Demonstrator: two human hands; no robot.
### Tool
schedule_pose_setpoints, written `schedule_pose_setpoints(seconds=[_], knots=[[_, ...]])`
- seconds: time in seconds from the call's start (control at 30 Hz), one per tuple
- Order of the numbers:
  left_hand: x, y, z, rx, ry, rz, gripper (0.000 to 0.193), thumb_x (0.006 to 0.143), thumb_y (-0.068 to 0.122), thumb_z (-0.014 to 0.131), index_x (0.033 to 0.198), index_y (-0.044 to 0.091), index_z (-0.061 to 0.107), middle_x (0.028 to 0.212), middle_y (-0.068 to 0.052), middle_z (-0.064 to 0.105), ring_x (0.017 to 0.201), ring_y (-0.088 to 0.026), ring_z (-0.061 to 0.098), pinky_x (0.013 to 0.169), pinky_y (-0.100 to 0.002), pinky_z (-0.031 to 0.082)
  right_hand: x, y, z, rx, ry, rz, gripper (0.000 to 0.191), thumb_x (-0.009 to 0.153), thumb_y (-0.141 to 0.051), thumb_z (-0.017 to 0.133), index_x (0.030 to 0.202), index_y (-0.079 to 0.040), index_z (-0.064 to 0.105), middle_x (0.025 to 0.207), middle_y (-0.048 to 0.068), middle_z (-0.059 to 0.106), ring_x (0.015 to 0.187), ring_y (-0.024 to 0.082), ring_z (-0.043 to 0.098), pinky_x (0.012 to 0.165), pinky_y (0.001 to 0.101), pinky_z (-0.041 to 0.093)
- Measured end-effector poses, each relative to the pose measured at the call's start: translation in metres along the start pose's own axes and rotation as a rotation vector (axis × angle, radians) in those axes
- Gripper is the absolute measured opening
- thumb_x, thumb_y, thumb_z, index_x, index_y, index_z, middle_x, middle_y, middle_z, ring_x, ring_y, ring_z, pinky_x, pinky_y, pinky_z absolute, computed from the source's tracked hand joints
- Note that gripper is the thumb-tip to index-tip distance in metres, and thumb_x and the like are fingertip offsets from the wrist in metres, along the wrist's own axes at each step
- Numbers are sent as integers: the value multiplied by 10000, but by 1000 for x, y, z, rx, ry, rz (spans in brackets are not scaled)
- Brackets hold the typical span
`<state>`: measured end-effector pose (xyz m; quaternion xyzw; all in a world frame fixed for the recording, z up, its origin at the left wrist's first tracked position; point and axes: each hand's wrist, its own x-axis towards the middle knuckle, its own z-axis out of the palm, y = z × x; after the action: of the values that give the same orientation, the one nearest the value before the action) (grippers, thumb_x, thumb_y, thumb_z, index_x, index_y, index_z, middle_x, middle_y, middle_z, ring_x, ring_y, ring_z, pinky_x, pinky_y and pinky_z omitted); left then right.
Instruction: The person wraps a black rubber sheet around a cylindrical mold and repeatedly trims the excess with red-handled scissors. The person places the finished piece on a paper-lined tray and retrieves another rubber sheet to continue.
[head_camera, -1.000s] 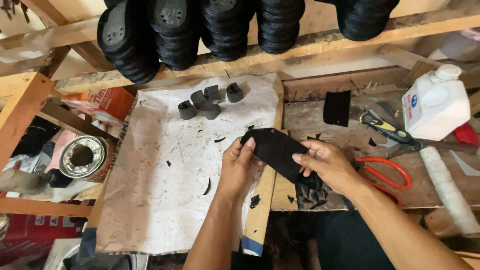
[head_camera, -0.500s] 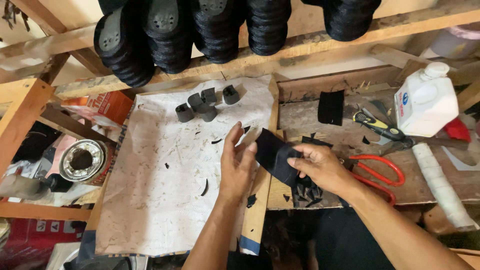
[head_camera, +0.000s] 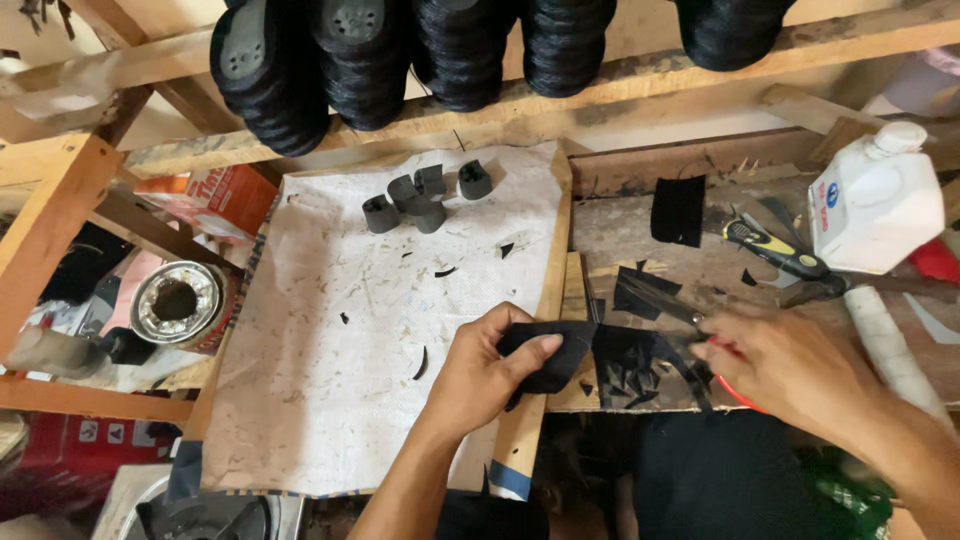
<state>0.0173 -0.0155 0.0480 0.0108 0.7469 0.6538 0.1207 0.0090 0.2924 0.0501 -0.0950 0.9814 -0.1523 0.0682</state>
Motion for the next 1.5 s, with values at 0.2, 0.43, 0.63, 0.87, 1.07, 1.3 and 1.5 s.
schedule_pose_setpoints(seconds=[0.2,0.43,0.63,0.87,1.07,1.3,1.5], knots=[[-2,-15,1,-158,-59,83,171,958,148,718,1027,-5,685,780,10,676,658,-50,550,571,-223,451,-12,35,15,-94,23,42,496,785,-524,750,1120,-160,711,1043,79,719,918,311,724,793,432,570],[-6,-8,11,-149,-95,80,310,923,80,720,1220,4,671,960,-17,721,829,-52,640,752,-214,546,-12,36,29,312,-36,199,478,838,-486,762,1155,-129,749,960,69,749,817,185,728,735,348,607],[-14,0,45,-328,-181,72,351,924,48,699,1266,14,628,999,-5,718,865,-50,654,763,-203,564,-25,6,60,912,-47,-230,534,776,-388,814,1195,-85,681,1029,-29,731,824,107,678,692,284,578],[15,-11,30,-81,-122,208,312,1038,287,558,1211,66,695,871,-1,733,775,-35,638,756,-185,485,11,4,82,1159,92,-45,239,974,-227,694,880,-15,639,718,-26,572,654,59,475,569,250,383],[80,-25,-39,274,269,175,544,1105,433,491,883,-13,710,664,-85,658,646,-187,600,648,-350,510,23,-1,103,1014,41,106,175,920,-220,714,889,-49,689,683,-19,543,594,78,460,509,282,370],[149,-12,-102,1176,618,433,624,838,351,793,1332,31,585,1272,-238,583,1074,-408,583,878,-486,485,19,0,108,916,92,79,219,878,-244,729,924,-30,730,681,14,661,596,81,557,539,267,459],[163,-13,-113,1138,572,255,488,826,266,785,1255,115,608,1231,-160,624,1103,-376,619,893,-471,521,18,1,116,981,126,56,233,874,-239,736,943,-17,715,730,8,671,630,77,591,561,256,489]])
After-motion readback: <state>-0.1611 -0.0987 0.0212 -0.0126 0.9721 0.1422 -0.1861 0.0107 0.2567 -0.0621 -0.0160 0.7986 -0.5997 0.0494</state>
